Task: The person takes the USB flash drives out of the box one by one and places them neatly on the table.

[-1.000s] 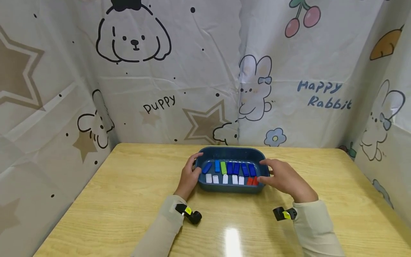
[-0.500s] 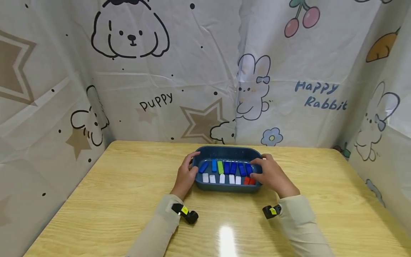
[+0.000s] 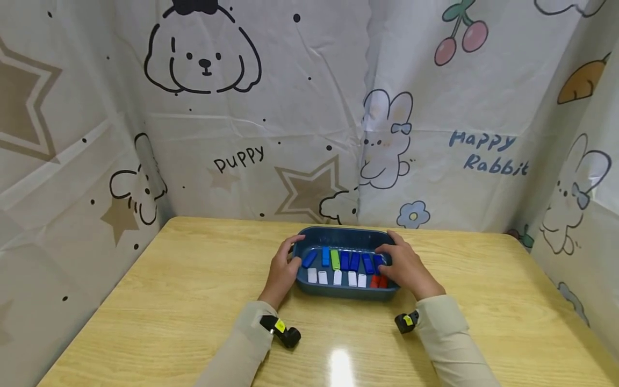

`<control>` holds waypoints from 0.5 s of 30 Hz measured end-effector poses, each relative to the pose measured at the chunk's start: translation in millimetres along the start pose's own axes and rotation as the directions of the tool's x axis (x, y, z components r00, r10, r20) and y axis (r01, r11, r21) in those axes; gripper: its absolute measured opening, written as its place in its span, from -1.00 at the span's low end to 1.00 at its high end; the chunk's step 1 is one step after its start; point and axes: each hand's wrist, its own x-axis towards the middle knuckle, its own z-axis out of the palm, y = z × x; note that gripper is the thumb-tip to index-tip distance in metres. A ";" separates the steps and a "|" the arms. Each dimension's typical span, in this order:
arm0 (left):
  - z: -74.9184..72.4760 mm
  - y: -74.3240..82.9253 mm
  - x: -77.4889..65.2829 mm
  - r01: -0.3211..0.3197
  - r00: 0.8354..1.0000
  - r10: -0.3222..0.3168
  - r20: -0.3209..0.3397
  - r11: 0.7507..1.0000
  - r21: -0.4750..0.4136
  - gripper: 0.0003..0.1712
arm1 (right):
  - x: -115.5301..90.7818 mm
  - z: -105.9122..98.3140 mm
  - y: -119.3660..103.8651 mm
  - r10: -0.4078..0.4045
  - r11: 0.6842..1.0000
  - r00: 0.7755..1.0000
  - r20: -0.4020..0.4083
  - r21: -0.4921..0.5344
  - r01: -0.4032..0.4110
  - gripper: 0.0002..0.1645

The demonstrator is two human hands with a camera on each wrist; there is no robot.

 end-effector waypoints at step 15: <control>0.6 -1.6 4.6 -0.027 0.999 0.028 0.019 0.999 -0.044 -0.42 | 13.0 8.3 -3.2 0.149 0.987 0.986 0.073 -0.074 -0.144 -0.48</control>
